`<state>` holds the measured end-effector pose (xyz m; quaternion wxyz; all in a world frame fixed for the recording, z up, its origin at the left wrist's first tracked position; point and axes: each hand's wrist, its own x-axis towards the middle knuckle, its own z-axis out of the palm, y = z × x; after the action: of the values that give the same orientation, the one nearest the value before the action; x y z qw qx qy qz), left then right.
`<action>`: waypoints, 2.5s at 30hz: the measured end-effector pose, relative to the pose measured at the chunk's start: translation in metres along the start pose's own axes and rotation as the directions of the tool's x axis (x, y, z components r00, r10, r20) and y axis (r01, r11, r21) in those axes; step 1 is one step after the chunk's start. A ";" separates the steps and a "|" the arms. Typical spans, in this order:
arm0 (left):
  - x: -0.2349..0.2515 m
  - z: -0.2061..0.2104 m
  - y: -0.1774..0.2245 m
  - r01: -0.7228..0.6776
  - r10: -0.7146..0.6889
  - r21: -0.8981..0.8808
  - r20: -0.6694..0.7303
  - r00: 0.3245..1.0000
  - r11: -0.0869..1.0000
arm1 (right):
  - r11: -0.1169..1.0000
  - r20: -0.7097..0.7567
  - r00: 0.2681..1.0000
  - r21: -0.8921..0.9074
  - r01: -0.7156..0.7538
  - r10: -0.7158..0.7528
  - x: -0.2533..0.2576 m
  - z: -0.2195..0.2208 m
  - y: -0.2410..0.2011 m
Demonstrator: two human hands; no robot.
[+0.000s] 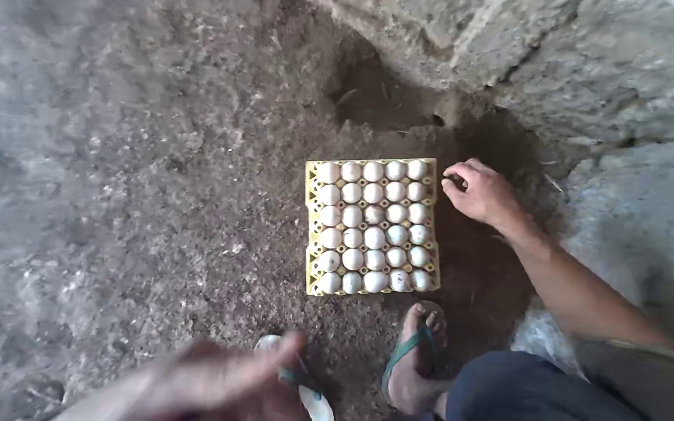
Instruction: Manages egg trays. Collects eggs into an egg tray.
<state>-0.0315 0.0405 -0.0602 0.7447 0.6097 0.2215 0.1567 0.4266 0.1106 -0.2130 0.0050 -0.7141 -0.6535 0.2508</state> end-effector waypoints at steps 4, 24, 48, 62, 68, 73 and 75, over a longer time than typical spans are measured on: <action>0.068 -0.021 -0.086 0.549 -0.463 0.000 -0.537 0.705 0.836 | 0.942 0.204 0.948 0.183 -0.281 0.244 -0.031 0.031 0.049; 0.174 0.008 -0.215 0.816 -0.526 -0.328 -0.850 -0.035 0.476 | 0.596 0.381 0.829 0.576 -0.560 0.410 -0.061 0.080 0.006; 0.345 0.133 -0.142 0.380 -0.495 -0.318 -0.499 0.712 0.868 | 0.501 -0.270 0.578 0.816 -0.287 0.770 -0.139 -0.015 0.185; 0.195 0.036 -0.146 0.092 -0.292 -0.282 -0.840 0.457 0.955 | 0.246 0.148 0.850 0.920 -0.306 0.505 -0.085 0.020 0.033; 0.139 -0.024 -0.180 0.117 -0.301 -0.280 -0.916 0.265 0.953 | 0.412 0.308 0.920 0.826 -0.385 0.243 -0.032 0.081 -0.016; 0.138 -0.045 -0.230 0.159 -0.341 -0.311 -0.913 0.224 0.937 | 0.493 0.348 0.902 0.755 -0.432 0.257 -0.009 0.108 -0.027; 0.141 -0.045 -0.241 0.186 -0.370 -0.331 -0.896 0.245 0.925 | 0.476 0.390 0.882 0.743 -0.471 0.264 -0.011 0.107 -0.026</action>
<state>0.0564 0.0990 -0.3224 0.5297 0.2890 0.7077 0.3674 0.3631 0.0698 -0.2939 0.2090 -0.7189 -0.2866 0.5978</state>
